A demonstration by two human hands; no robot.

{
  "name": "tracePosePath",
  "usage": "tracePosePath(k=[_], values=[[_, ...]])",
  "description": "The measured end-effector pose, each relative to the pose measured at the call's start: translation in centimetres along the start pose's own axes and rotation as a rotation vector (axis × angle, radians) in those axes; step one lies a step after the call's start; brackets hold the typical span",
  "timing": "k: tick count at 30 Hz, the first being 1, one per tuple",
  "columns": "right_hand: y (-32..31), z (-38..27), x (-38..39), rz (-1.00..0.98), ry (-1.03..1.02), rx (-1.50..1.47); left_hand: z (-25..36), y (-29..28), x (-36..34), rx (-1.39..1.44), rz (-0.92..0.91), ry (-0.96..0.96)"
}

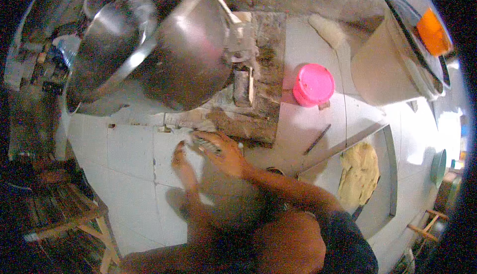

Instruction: The person pours water into a dough mixer, scrapes dough from the bowl, and then shapes small dough pieces into rings by hand on a floured table. The shaped dough rings are placed onto a wooden tray alongside other workers.

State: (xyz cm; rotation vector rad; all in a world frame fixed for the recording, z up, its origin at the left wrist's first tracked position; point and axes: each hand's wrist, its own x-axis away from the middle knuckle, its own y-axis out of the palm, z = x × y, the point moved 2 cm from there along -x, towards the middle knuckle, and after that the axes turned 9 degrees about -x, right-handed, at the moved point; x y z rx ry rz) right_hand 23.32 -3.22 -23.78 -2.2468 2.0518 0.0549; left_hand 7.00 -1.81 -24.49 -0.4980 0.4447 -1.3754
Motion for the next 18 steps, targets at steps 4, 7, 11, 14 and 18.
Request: tracePosePath(k=[4,7,11,14,18], values=[[-2.5,2.2,-2.6,-0.199,-0.329,0.881,-4.0,-3.9,-1.3,0.310,0.189,-0.459],[-8.3,2.9,-0.2,-0.126,-0.370,0.934,-5.8,-6.1,-1.6,0.363,0.199,-0.541],[-15.4,2.0,1.6,0.089,-0.149,0.889,-4.9,-5.0,-1.4,0.334,0.197,-0.570],[-14.2,2.8,-1.9,0.137,-0.191,0.549,-3.1,-0.8,-1.3,0.377,0.113,-0.511],[-16.0,6.1,-10.0,-0.150,-0.621,0.677,-2.0,-0.6,-1.5,0.141,-0.071,-0.192]])
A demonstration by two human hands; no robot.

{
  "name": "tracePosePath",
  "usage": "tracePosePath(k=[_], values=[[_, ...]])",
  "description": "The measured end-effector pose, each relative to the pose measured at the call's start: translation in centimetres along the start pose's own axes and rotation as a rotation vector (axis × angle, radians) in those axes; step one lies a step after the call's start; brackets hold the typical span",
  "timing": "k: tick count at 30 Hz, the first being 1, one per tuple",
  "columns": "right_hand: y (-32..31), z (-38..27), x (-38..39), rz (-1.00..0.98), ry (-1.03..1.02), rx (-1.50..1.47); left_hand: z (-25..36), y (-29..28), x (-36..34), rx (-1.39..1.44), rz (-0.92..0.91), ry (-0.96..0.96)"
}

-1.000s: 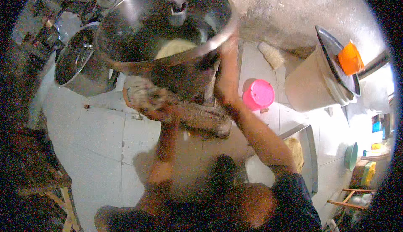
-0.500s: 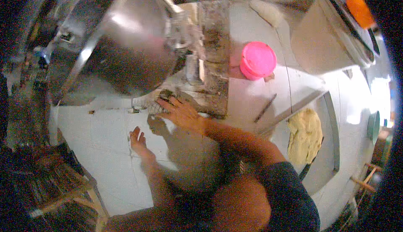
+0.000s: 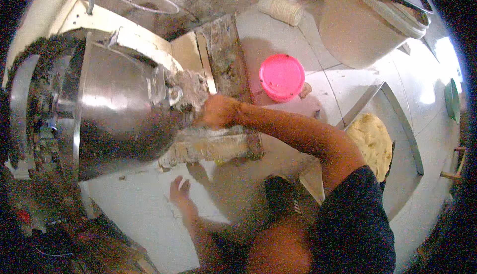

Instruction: The person pours water into a dough mixer, scrapes dough from the bowl, and then shapes small dough pieces into rings by hand on a floured table. The shaped dough rings are placed onto a wooden tray alongside other workers.

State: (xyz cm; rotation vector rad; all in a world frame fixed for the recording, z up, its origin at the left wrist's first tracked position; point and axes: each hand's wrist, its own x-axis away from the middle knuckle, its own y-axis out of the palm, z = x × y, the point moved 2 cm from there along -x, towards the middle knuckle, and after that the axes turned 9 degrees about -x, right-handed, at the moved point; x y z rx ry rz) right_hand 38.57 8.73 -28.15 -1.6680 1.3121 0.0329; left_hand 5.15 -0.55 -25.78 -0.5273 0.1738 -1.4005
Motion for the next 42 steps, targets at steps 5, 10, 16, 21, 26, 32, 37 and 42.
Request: tracePosePath(k=[5,10,16,21,26,32,37,42], values=[[-12.7,9.6,-3.1,0.090,0.720,0.255,-2.4,-10.3,0.0,-0.121,0.247,-0.221],[-17.9,0.8,-12.6,0.712,0.157,-0.372,-3.9,-9.8,0.2,0.055,0.173,-0.301],[-19.3,-2.2,-10.7,0.005,0.156,-0.347,0.1,-8.3,0.5,-0.200,0.049,-0.095],[-18.0,1.2,-15.4,0.586,0.203,-0.554,-0.1,-8.6,0.2,-0.013,0.026,-0.186],[-18.8,-0.5,-12.9,0.168,0.095,-0.340,-1.6,-8.3,-0.2,0.029,0.103,-0.254],[-21.2,-4.0,-21.4,0.654,-0.135,-0.325,0.4,-7.4,0.4,-0.044,-0.027,-0.119],[-20.2,-2.6,-16.6,0.067,0.085,0.003,1.9,-7.4,2.0,-0.154,0.001,-0.085],[-22.0,-4.0,-19.8,0.507,0.049,-0.484,1.3,-6.8,2.2,0.001,-0.006,-0.135]])
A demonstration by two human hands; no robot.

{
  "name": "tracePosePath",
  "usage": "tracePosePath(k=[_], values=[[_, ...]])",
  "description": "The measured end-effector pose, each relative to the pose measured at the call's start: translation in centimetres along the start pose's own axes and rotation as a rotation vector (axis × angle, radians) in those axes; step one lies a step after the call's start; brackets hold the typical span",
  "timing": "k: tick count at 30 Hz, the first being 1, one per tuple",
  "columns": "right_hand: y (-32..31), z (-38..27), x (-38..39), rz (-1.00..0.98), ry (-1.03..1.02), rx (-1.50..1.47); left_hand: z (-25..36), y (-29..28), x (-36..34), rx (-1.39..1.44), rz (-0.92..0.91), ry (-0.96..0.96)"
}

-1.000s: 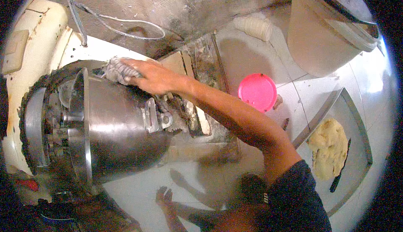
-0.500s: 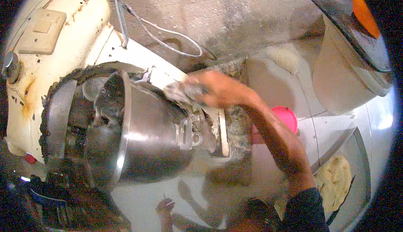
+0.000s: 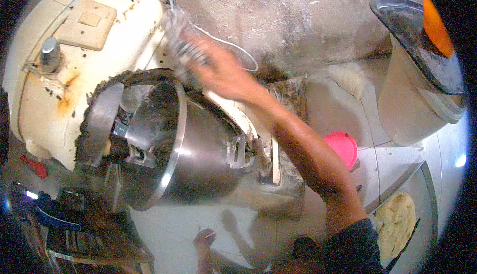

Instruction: The person pours water into a dough mixer, scrapes dough from the bowl, and then shapes small dough pieces into rings by hand on a floured table. The shaped dough rings are placed onto a wooden tray alongside other workers.

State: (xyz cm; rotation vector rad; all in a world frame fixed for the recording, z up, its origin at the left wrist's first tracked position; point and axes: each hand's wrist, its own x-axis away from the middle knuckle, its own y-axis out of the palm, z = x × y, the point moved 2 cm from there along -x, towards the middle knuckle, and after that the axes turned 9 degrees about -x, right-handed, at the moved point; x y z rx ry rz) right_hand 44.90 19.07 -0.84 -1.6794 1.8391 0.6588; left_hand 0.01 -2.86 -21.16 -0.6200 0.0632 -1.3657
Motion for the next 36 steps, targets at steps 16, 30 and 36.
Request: tracePosePath(k=[16,30,36], values=[[-0.2,-1.8,-4.7,0.104,0.020,0.515,-2.9,-1.0,-0.5,-0.040,-0.114,0.098],[-0.3,-3.6,-10.4,0.903,-0.564,0.509,-3.4,-2.7,0.6,-0.058,-0.051,0.120],[0.8,-4.0,-7.7,0.285,-0.160,0.436,-7.2,-3.0,-1.6,0.114,-0.128,0.088]])
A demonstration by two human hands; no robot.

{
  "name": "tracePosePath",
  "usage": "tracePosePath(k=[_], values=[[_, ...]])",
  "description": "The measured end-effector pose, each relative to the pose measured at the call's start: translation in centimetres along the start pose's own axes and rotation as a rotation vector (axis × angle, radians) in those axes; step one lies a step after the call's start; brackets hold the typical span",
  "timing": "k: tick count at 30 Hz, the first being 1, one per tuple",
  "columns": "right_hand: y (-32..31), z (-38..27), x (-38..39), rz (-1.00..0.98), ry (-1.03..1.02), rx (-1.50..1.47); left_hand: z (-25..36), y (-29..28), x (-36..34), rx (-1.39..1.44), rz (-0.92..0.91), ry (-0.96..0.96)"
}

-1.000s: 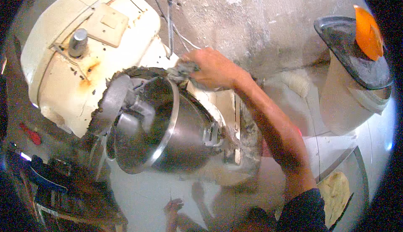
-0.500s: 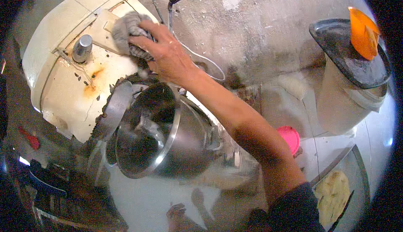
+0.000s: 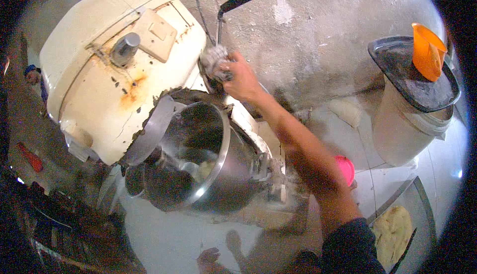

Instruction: The person pours water into a dough mixer, scrapes dough from the bowl, and then shapes small dough pieces into rings by hand on a floured table. The shaped dough rings are placed onto a wooden tray alongside other workers.

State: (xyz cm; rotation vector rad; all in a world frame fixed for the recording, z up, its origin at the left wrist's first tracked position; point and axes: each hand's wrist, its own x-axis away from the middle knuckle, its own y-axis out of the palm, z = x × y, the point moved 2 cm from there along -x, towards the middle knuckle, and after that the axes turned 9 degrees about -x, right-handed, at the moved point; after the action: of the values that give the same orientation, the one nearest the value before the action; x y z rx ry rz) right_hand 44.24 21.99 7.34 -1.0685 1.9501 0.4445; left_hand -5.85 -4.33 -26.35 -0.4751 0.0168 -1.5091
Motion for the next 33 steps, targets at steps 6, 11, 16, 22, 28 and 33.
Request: tracePosePath(k=[6,11,16,22,28,33], values=[[1.0,-6.5,0.4,0.361,-0.105,-0.318,2.5,2.7,0.9,-0.079,-0.104,0.232],[-0.5,-7.5,0.9,0.054,0.017,-0.410,3.9,4.8,1.1,-0.217,-0.047,0.030],[0.0,-9.1,1.9,0.140,-0.232,-0.392,2.7,5.3,0.2,-0.042,-0.068,-0.078],[0.1,-3.4,3.8,-0.176,-0.018,-0.314,2.0,4.2,1.6,-0.132,-0.003,-0.014],[-4.3,-8.5,11.3,-0.331,-0.042,-0.410,4.2,5.6,2.2,-0.191,-0.026,0.039],[-4.9,-10.7,12.0,-0.135,0.165,-0.319,10.1,7.7,2.1,-0.181,-0.007,0.044]])
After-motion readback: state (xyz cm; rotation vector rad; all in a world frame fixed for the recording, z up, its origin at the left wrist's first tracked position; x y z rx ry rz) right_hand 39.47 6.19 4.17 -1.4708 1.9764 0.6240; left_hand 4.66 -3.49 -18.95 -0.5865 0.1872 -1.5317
